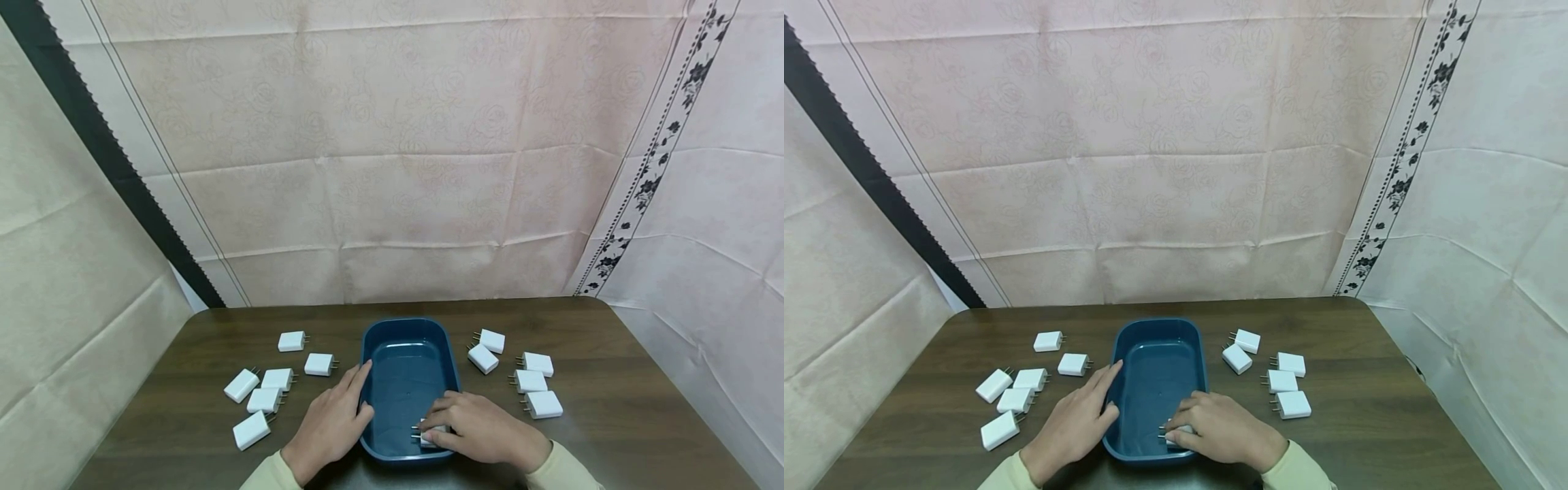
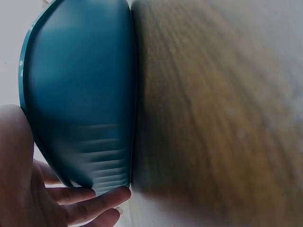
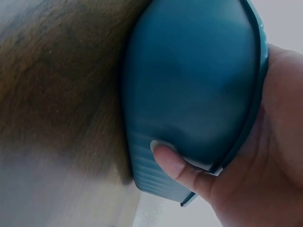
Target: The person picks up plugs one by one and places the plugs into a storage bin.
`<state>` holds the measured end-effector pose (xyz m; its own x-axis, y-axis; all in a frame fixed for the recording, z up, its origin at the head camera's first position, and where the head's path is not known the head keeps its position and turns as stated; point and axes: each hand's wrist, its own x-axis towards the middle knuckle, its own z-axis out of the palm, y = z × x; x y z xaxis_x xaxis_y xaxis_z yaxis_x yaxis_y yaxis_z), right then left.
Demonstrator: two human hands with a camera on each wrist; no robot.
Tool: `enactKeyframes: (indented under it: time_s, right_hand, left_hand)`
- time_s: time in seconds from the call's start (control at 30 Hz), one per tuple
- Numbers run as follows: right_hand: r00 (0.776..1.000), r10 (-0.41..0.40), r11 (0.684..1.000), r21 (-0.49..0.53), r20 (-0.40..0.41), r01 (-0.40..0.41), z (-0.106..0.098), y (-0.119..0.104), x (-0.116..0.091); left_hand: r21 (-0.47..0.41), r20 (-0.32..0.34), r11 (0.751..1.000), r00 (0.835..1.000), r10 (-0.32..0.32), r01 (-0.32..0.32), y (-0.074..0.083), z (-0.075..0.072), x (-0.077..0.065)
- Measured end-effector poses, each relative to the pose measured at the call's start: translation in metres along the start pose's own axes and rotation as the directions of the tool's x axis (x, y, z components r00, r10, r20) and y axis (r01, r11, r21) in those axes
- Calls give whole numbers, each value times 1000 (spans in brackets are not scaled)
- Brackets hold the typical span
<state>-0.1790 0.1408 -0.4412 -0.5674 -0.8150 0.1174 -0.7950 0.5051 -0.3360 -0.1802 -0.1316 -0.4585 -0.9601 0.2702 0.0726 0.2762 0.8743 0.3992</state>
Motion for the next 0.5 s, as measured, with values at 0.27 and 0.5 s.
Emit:
enactKeyframes:
  time_s: [0.27, 0.5]
  right_hand:
    - [1000, 19, 999, 25, -14, -19, -3, 0, -2]
    - [996, 77, 997, 29, -50, -76, -17, -1, -5]
  left_hand:
    - [-3, -10, 1000, 1000, 4, -4, 0, 0, -1]
    - [-6, -10, 1000, 1000, -3, 3, 0, 0, -1]
